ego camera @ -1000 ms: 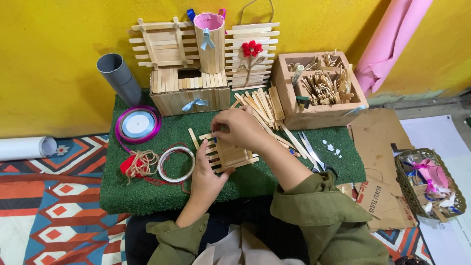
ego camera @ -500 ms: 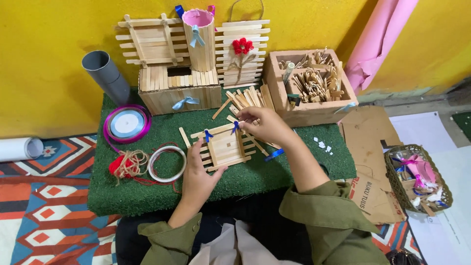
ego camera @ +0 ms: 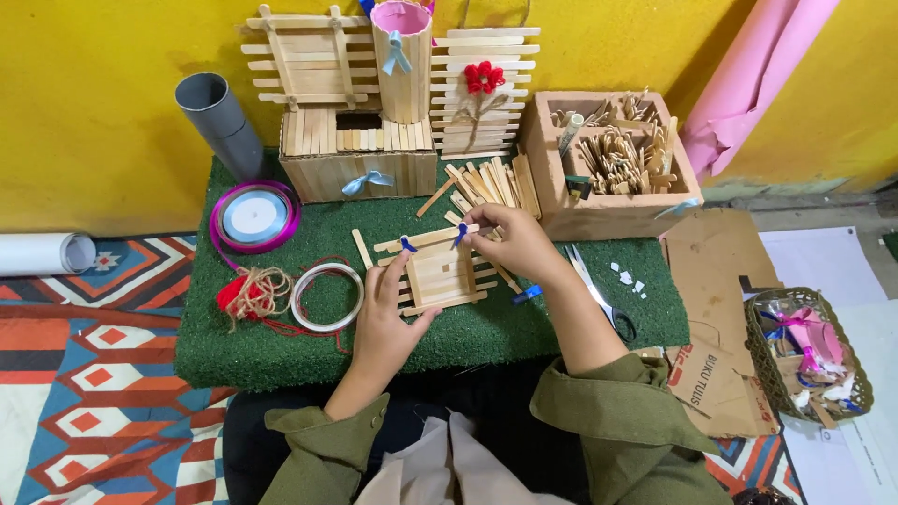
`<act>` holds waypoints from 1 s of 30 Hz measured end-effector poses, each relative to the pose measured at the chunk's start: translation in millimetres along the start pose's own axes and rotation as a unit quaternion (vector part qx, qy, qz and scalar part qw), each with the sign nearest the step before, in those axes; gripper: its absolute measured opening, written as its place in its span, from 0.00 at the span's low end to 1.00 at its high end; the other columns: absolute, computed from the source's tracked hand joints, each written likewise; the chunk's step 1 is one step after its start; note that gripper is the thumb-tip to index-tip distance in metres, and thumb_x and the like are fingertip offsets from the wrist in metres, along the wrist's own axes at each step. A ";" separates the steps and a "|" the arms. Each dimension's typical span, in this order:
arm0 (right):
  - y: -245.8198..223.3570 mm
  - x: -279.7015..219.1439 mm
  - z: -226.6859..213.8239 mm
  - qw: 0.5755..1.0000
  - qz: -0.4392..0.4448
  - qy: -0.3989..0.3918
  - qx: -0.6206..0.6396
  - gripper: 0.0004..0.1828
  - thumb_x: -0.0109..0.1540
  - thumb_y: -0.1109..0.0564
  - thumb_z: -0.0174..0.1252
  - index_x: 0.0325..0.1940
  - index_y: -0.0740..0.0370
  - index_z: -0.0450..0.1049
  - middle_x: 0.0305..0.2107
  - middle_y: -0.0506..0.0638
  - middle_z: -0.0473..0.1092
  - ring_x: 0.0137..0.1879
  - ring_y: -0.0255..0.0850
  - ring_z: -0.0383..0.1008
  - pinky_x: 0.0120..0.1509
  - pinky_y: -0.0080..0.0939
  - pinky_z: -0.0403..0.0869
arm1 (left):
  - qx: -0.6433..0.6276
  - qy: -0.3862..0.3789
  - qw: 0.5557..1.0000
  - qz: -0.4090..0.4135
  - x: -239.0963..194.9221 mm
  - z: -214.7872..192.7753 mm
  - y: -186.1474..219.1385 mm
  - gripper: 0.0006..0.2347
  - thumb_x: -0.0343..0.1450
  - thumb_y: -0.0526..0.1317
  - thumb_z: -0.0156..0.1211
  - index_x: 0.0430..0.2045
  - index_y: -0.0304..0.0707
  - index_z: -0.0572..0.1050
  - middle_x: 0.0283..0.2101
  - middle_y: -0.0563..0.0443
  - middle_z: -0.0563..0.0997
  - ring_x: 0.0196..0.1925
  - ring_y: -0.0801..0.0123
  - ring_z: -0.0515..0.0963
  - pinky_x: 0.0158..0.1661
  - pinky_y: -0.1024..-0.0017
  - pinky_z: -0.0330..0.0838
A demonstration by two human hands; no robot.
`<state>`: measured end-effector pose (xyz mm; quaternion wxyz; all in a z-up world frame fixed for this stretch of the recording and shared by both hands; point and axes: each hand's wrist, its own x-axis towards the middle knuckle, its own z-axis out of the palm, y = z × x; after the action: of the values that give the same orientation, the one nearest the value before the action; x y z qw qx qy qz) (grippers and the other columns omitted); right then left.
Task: Constructing and decorating a small wooden structure made of popsicle sticks, specifically making and attaching a small blue ribbon bow.
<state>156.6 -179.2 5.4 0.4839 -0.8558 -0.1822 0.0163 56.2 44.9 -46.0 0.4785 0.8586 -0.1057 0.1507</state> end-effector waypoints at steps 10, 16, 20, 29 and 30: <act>-13.5 -11.6 2.9 0.999 0.035 -0.006 0.036 0.15 0.59 0.64 0.65 0.49 0.62 0.78 0.37 0.55 0.77 0.45 0.42 0.77 0.51 0.44 0.77 | 0.017 0.013 1.000 0.011 -1.8 2.6 -7.7 0.34 0.60 0.38 0.78 0.62 0.45 0.67 0.48 0.43 0.69 0.50 0.44 0.82 0.43 0.57 0.83; 2.1 -24.5 9.8 0.992 0.026 0.017 0.123 0.41 0.60 0.65 0.64 0.74 0.57 0.55 0.52 0.63 0.72 0.54 0.53 0.77 0.63 0.56 0.74 | -0.016 0.031 0.999 0.009 -3.7 6.1 -11.3 0.40 0.60 0.36 0.77 0.65 0.32 0.55 0.55 0.27 0.68 0.53 0.32 0.78 0.42 0.51 0.84; 0.4 -34.6 10.3 0.992 0.086 -0.008 0.092 0.41 0.58 0.66 0.66 0.73 0.59 0.58 0.46 0.65 0.77 0.51 0.55 0.79 0.59 0.54 0.75 | -0.056 0.027 0.998 0.002 -8.1 9.4 -18.7 0.43 0.60 0.34 0.78 0.67 0.29 0.51 0.58 0.21 0.66 0.55 0.30 0.77 0.44 0.50 0.84; 26.6 -29.6 14.5 0.953 0.098 0.037 0.286 0.34 0.53 0.72 0.69 0.62 0.63 0.67 0.41 0.54 0.77 0.43 0.36 0.79 0.48 0.32 0.79 | -0.297 0.005 0.949 -0.107 -2.4 6.1 -29.3 0.54 0.58 0.23 0.73 0.72 0.42 0.34 0.56 0.29 0.74 0.51 0.48 0.81 0.46 0.57 0.85; 20.8 -30.2 15.1 0.954 0.104 0.034 0.280 0.33 0.53 0.72 0.69 0.60 0.63 0.67 0.41 0.52 0.77 0.42 0.34 0.78 0.46 0.30 0.79 | -0.305 -0.022 0.942 -0.141 -1.7 5.0 -28.3 0.54 0.58 0.22 0.72 0.73 0.45 0.34 0.53 0.28 0.77 0.48 0.50 0.82 0.47 0.57 0.84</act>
<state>131.4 -186.3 -24.4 0.7054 -0.7005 -0.0638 0.0873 64.6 55.4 -71.5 0.7314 0.6807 -0.0348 0.0228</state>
